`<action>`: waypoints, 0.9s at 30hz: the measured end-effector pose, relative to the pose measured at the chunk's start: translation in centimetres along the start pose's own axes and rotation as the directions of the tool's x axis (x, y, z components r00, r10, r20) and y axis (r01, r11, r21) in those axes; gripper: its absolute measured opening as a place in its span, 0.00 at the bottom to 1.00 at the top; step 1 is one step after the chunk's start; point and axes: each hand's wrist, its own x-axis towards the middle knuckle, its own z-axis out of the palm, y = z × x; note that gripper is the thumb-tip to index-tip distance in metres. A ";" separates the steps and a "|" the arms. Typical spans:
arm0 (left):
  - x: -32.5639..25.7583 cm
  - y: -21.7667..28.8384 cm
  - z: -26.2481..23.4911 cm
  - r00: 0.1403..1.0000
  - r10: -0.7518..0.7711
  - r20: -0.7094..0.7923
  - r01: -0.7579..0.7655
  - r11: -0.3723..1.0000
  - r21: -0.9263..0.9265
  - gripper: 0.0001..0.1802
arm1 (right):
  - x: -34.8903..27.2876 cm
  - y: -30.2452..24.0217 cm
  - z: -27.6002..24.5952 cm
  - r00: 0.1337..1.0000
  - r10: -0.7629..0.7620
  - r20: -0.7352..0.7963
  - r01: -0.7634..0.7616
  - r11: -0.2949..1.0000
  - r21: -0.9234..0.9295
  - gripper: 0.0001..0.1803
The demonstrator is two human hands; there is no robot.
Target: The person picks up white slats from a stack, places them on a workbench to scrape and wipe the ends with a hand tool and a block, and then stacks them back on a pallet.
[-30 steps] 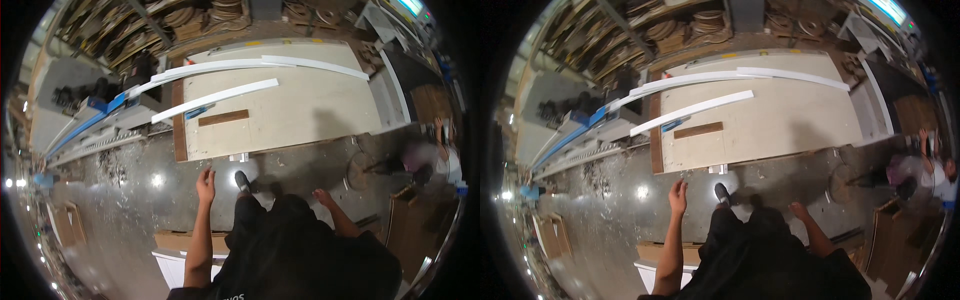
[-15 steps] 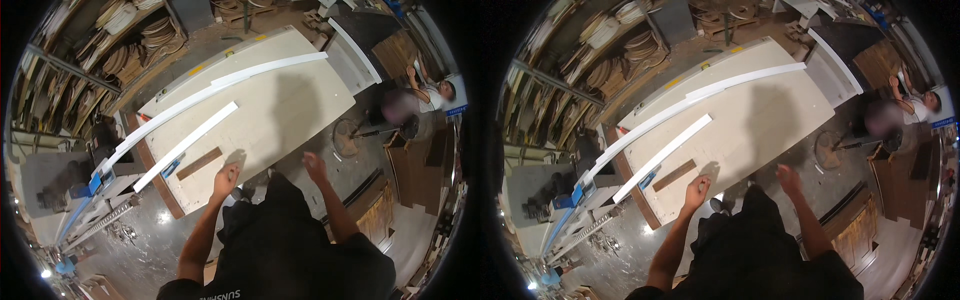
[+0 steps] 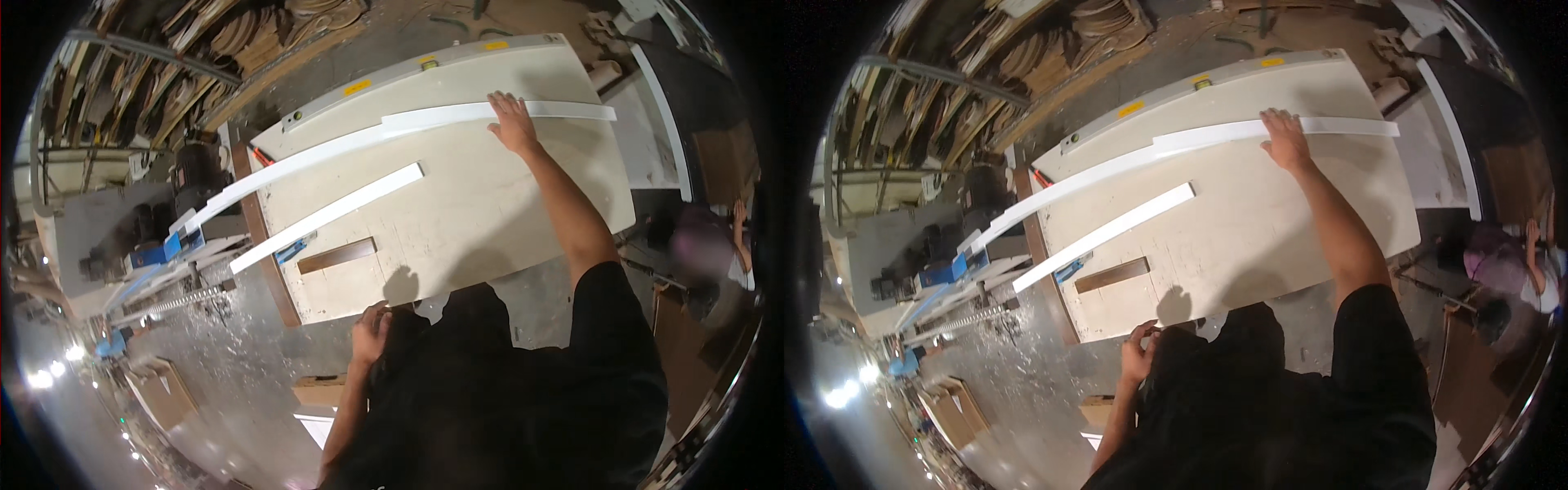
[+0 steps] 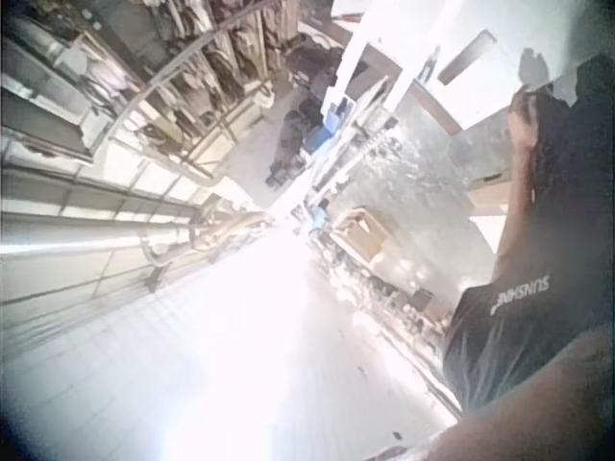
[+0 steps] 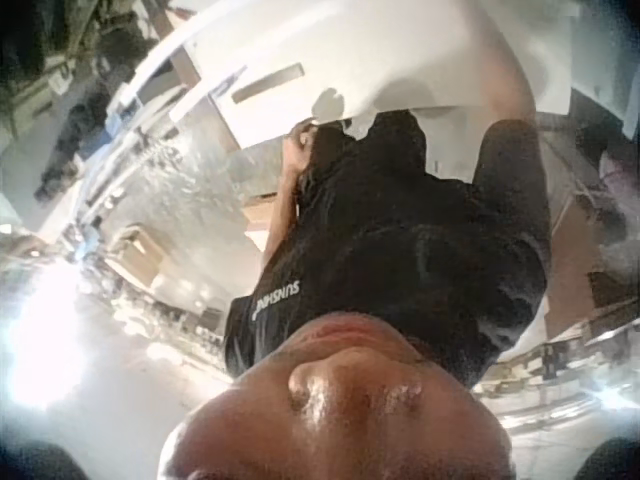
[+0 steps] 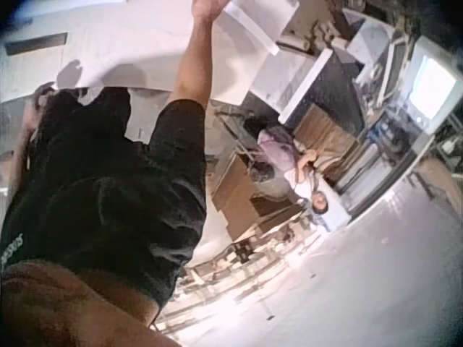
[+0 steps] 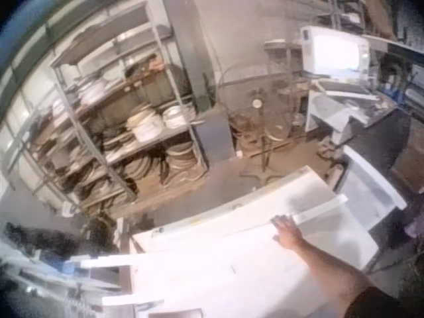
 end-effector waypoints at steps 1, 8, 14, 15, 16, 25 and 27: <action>-0.5 -0.4 -0.1 0.997 -0.062 -0.050 0.061 0.998 -0.026 0.18 | 0.3 0.7 1.1 0.999 0.004 0.046 -0.003 1.000 -0.030 0.46; 0.0 -2.1 -1.0 0.971 -0.186 -0.147 0.146 0.958 -0.249 0.19 | 2.1 -3.0 -0.4 0.969 -0.108 0.220 0.137 0.983 -0.119 0.32; 10.4 -2.6 -5.0 0.965 -0.208 -0.159 0.025 0.678 -0.734 0.37 | -2.9 -16.1 -7.0 0.925 -0.336 0.175 0.327 0.942 0.081 0.31; 11.8 -2.1 -6.2 0.969 -0.145 -0.199 -0.048 0.683 -0.729 0.38 | -3.7 -18.5 -8.0 0.917 -0.347 0.199 0.327 0.937 0.127 0.31; 12.8 -1.5 -7.8 0.967 -0.080 -0.241 -0.116 0.705 -0.699 0.38 | -4.8 -20.6 -8.4 0.908 -0.353 0.225 0.319 0.932 0.174 0.30; 10.3 -6.1 -15.0 0.858 -0.167 -0.486 -0.334 0.537 -0.775 0.18 | -8.7 -33.7 -8.1 0.919 -0.369 0.141 0.312 0.897 0.314 0.29; 8.7 -8.3 -15.9 0.868 -0.160 -0.470 -0.316 0.554 -0.770 0.18 | -9.5 -33.6 -7.0 0.925 -0.328 0.189 0.270 0.921 0.280 0.30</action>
